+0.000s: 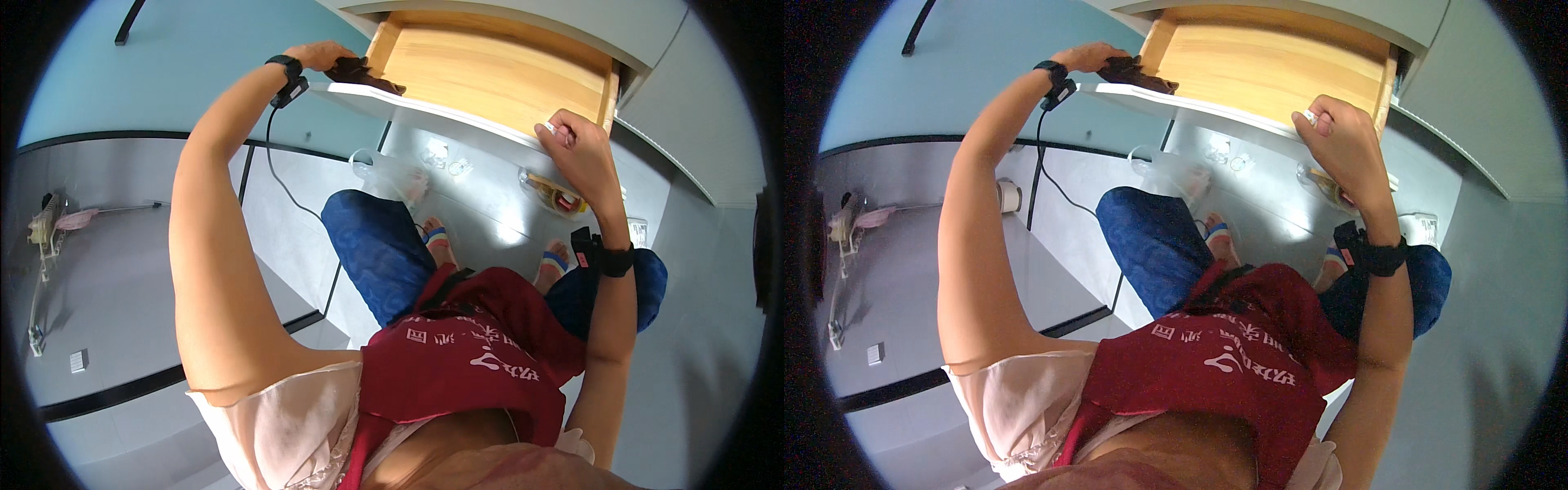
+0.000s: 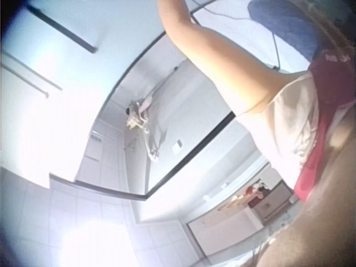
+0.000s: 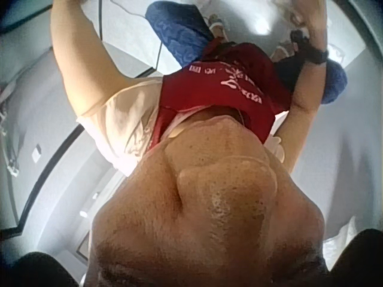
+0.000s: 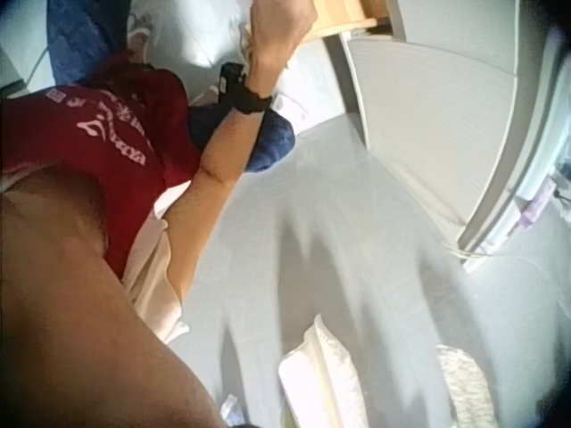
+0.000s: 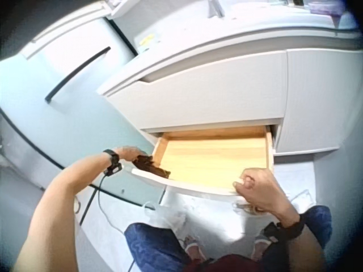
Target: The person unboxes small components, mounts a safety lock component onto a wooden block inside a cabinet drawer, and repeatedly cleans the interior surfaces of the drawer with a dark cloth.
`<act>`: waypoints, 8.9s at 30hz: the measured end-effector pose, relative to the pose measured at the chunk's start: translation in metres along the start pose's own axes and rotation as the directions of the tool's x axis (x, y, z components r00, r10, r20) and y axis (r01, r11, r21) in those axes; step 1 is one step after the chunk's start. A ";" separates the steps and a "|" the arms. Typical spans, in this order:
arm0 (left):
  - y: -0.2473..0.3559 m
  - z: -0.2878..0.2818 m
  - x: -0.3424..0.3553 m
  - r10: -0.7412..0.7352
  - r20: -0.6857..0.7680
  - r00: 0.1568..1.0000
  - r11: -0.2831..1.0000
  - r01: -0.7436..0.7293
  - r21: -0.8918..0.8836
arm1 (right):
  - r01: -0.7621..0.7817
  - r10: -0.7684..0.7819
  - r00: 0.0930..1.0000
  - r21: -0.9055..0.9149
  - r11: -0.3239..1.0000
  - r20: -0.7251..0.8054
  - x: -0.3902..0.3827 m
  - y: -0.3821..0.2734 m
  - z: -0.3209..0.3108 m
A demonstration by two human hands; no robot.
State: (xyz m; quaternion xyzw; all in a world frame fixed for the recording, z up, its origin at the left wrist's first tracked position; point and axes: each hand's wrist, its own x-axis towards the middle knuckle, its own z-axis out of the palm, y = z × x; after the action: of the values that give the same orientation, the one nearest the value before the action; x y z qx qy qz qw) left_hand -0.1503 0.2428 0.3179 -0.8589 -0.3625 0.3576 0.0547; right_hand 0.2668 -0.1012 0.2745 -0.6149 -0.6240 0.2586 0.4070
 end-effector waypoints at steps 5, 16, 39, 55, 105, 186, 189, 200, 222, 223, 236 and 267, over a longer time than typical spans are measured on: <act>-0.001 0.032 0.004 0.099 -0.036 0.994 0.968 -0.104 -0.229 | -0.057 0.059 0.997 -0.034 0.998 0.047 0.002 -0.006 0.004; -0.039 0.052 0.060 0.197 -0.282 0.939 0.964 -0.238 -0.120 | -0.151 0.154 0.984 -0.042 0.988 0.086 0.005 -0.027 0.008; -0.021 0.012 0.099 0.075 -0.182 0.980 0.990 -0.095 -0.103 | -0.061 0.070 0.986 -0.066 0.996 0.149 0.001 -0.016 -0.002; -0.019 0.005 0.114 0.017 -0.124 0.992 0.991 -0.033 -0.128 | -0.126 0.130 0.984 -0.044 0.991 0.118 -0.001 -0.018 -0.003; 0.183 -0.084 0.088 0.478 0.167 0.863 0.845 -0.399 -0.357 | 0.137 -0.137 0.991 -0.078 0.987 0.005 -0.007 0.000 0.000; 0.404 -0.182 0.048 0.831 -0.236 0.504 0.321 -0.781 -0.535 | -0.273 0.221 0.929 -0.147 0.951 -0.297 -0.079 0.038 -0.066; 0.375 -0.162 0.045 0.800 -0.217 0.559 0.329 -0.712 -0.620 | -0.253 0.206 0.935 -0.134 0.958 -0.287 -0.080 0.045 -0.069; 0.297 -0.145 0.033 0.630 0.165 0.759 0.692 -0.452 -0.563 | -0.196 0.144 0.942 -0.152 0.969 -0.302 -0.077 0.049 -0.061; 0.246 -0.117 -0.012 0.345 0.076 0.935 0.821 -0.261 -0.507 | -0.303 0.272 0.932 -0.103 0.947 -0.240 -0.071 0.031 -0.064; 0.271 -0.136 0.004 0.416 0.161 0.895 0.819 -0.292 -0.494 | -0.308 0.275 0.930 -0.112 0.945 -0.242 -0.072 0.031 -0.065; 0.300 -0.154 0.036 0.701 0.203 0.684 0.384 -0.122 -0.915 | -0.362 0.342 0.924 -0.106 0.926 -0.174 -0.068 0.031 -0.066; 0.081 -0.049 0.083 0.176 0.660 0.730 0.961 -0.274 0.047 | -0.406 0.401 0.913 0.066 0.912 0.069 -0.032 0.108 -0.109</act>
State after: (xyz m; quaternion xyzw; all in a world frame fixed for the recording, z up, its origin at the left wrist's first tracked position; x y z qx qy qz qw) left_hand -0.0313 0.2463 0.2775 -0.7128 -0.2258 0.6615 -0.0576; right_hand 0.4146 -0.1398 0.2380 -0.7067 -0.4837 0.3781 0.3517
